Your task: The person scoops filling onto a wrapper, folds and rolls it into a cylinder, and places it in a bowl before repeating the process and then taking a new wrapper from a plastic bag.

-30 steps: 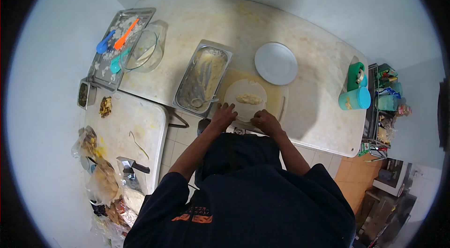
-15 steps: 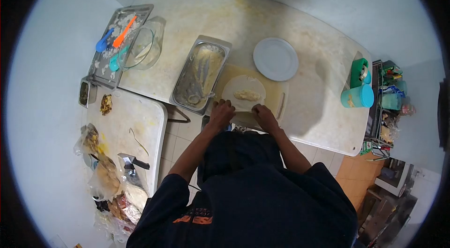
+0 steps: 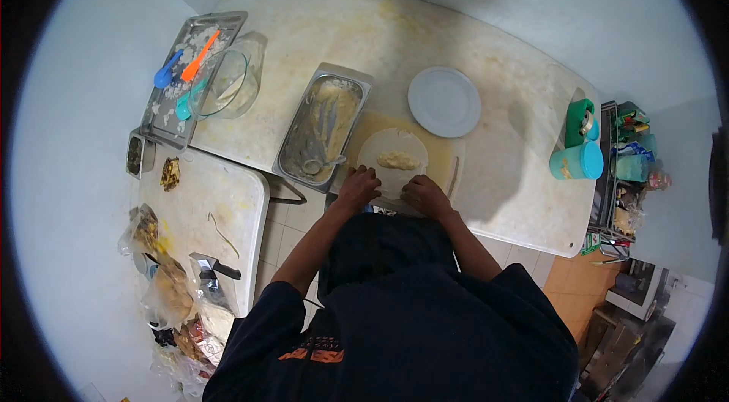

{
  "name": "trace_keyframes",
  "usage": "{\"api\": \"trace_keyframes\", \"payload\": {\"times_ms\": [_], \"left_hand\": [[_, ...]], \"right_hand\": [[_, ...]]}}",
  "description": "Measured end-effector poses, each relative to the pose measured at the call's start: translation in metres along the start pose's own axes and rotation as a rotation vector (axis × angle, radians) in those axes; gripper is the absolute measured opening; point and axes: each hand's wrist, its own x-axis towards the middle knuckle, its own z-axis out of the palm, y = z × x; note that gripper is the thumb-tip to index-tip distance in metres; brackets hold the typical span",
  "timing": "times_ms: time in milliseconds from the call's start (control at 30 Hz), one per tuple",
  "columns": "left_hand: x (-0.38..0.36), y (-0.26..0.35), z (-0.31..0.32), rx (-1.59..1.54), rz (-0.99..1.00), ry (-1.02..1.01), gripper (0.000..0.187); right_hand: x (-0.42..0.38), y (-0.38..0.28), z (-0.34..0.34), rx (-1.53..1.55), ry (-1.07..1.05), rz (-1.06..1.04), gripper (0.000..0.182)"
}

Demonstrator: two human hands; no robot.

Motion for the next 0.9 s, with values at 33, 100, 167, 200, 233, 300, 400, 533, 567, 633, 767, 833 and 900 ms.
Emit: {"api": "trace_keyframes", "payload": {"times_ms": [33, 100, 167, 200, 233, 300, 400, 533, 567, 633, 767, 833, 900], "left_hand": [[0.0, 0.0, -0.001, -0.02, 0.002, 0.011, 0.02], [-0.001, -0.002, 0.004, -0.1, -0.072, 0.064, 0.022], [-0.001, -0.002, 0.008, -0.219, -0.225, 0.148, 0.025], [-0.002, 0.0, 0.009, -0.262, -0.324, 0.17, 0.028], [-0.003, 0.004, 0.01, -0.305, -0.426, 0.193, 0.031], [-0.004, 0.012, 0.008, -0.358, -0.586, 0.186, 0.037], [-0.009, 0.014, 0.014, -0.388, -0.709, 0.135, 0.041], [-0.009, 0.013, 0.014, -0.413, -0.786, 0.146, 0.042], [-0.007, 0.016, 0.009, -0.419, -0.818, 0.137, 0.043], [-0.007, 0.023, 0.002, -0.45, -0.859, 0.196, 0.042], [-0.005, 0.02, 0.01, -0.497, -0.954, 0.237, 0.035], [-0.007, 0.018, 0.017, -0.518, -0.948, 0.265, 0.03], [-0.006, 0.019, 0.017, -0.546, -0.933, 0.292, 0.027]], "right_hand": [[0.0, 0.0, -0.002, -0.006, 0.034, 0.029, 0.016], [0.001, 0.0, -0.008, -0.019, 0.101, 0.087, 0.015], [0.008, 0.01, -0.01, -0.019, 0.167, 0.172, 0.016], [0.013, 0.016, -0.012, -0.018, 0.2, 0.214, 0.016], [0.021, 0.022, -0.015, -0.055, 0.18, 0.166, 0.015], [0.051, 0.03, -0.025, -0.125, 0.139, 0.062, 0.014], [0.107, 0.038, -0.019, -0.259, 0.024, -0.125, 0.019], [0.159, 0.029, -0.007, -0.407, -0.183, -0.254, 0.027], [0.168, 0.026, -0.002, -0.428, -0.262, -0.255, 0.028], [0.176, 0.021, 0.003, -0.45, -0.352, -0.249, 0.029], [0.177, 0.022, 0.007, -0.451, -0.399, -0.203, 0.026], [0.176, 0.023, 0.006, -0.441, -0.408, -0.194, 0.023], [0.175, 0.023, 0.003, -0.425, -0.392, -0.209, 0.02]]}}
